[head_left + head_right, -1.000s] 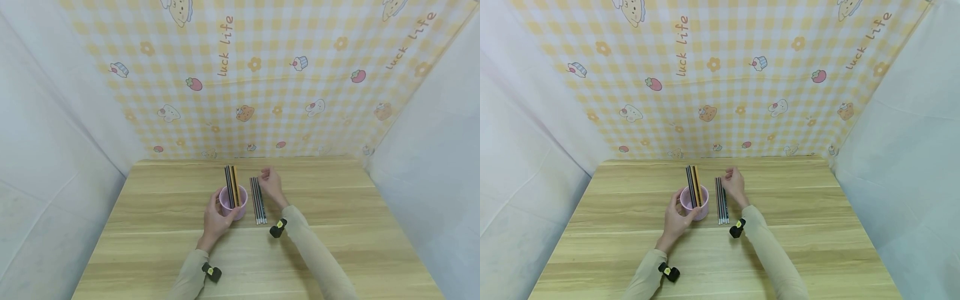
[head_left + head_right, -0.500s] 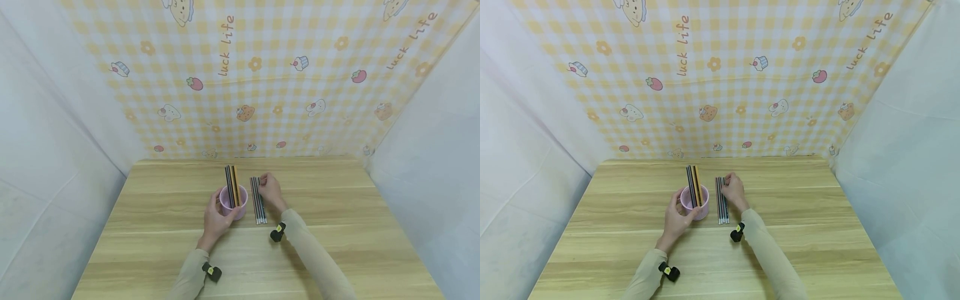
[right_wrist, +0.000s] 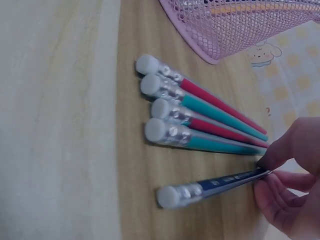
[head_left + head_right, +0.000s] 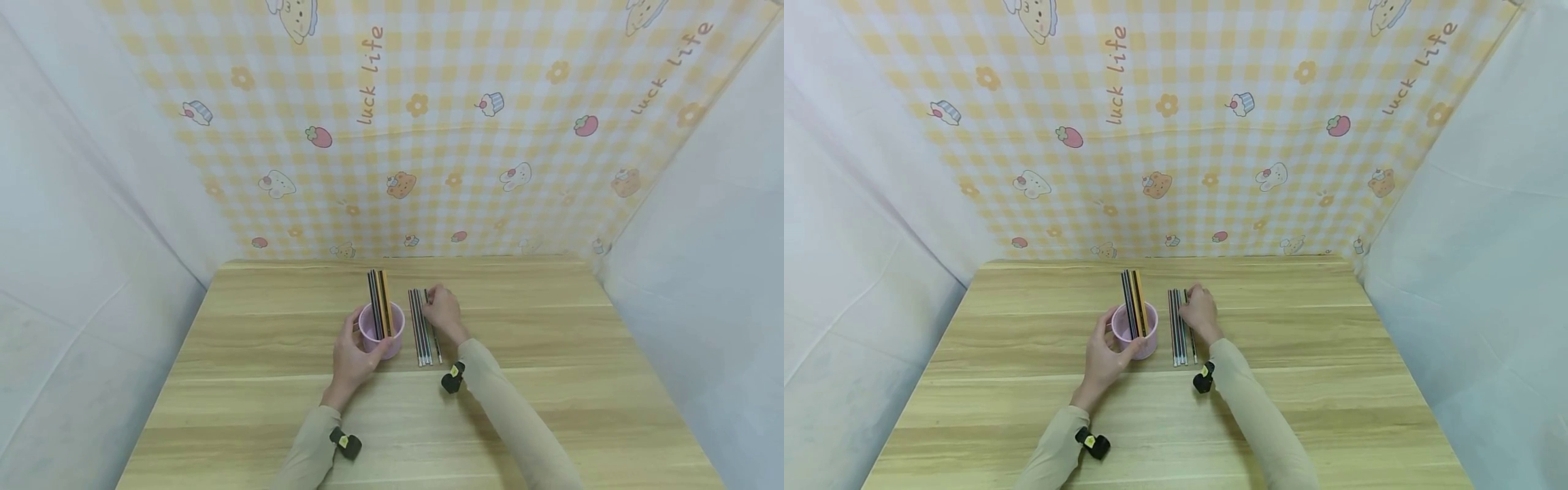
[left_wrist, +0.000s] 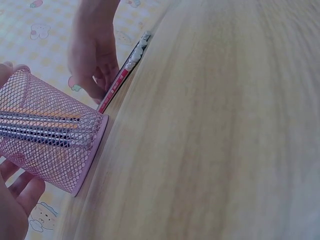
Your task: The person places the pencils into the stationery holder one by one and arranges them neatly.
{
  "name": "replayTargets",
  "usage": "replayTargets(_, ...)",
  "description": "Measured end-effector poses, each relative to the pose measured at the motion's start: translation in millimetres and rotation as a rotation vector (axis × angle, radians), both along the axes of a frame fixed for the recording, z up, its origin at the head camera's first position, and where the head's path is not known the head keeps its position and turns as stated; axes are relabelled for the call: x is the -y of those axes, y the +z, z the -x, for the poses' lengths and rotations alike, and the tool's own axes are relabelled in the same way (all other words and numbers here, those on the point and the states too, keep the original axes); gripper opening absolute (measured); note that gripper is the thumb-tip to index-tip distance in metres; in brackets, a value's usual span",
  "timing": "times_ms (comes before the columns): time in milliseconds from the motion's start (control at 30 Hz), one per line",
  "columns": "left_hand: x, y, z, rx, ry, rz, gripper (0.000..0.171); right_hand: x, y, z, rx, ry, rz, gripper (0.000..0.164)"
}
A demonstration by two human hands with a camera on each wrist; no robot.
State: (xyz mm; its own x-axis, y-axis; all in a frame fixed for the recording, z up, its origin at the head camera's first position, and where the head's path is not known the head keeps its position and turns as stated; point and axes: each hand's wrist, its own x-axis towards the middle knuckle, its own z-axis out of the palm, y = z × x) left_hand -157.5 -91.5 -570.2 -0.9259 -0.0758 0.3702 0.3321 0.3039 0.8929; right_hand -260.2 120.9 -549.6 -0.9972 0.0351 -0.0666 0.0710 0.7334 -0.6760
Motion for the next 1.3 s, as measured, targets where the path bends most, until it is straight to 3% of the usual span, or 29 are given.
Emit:
replayTargets(333, 1.6, -0.9, 0.6, -0.014, -0.005, -0.001, 0.083, -2.4, 9.0, 2.9, 0.060, 0.023, -0.056, 0.041)
replayTargets(567, 2.2, -3.9, 1.0, -0.014, -0.008, -0.027, 0.084, -6.4, 17.9, 1.4, 0.063, 0.022, 0.052, 0.045)
replayTargets(1000, 0.3, -2.9, 1.1, -0.012, -0.010, -0.043, 0.084, -11.3, 27.6, 8.1, -0.048, -0.009, 0.153, 0.038)
replayTargets(1300, 0.5, -4.0, 1.9, 0.005, -0.007, -0.049, 0.084, -17.5, 45.2, 11.2, -0.079, -0.022, 0.260, 0.042)
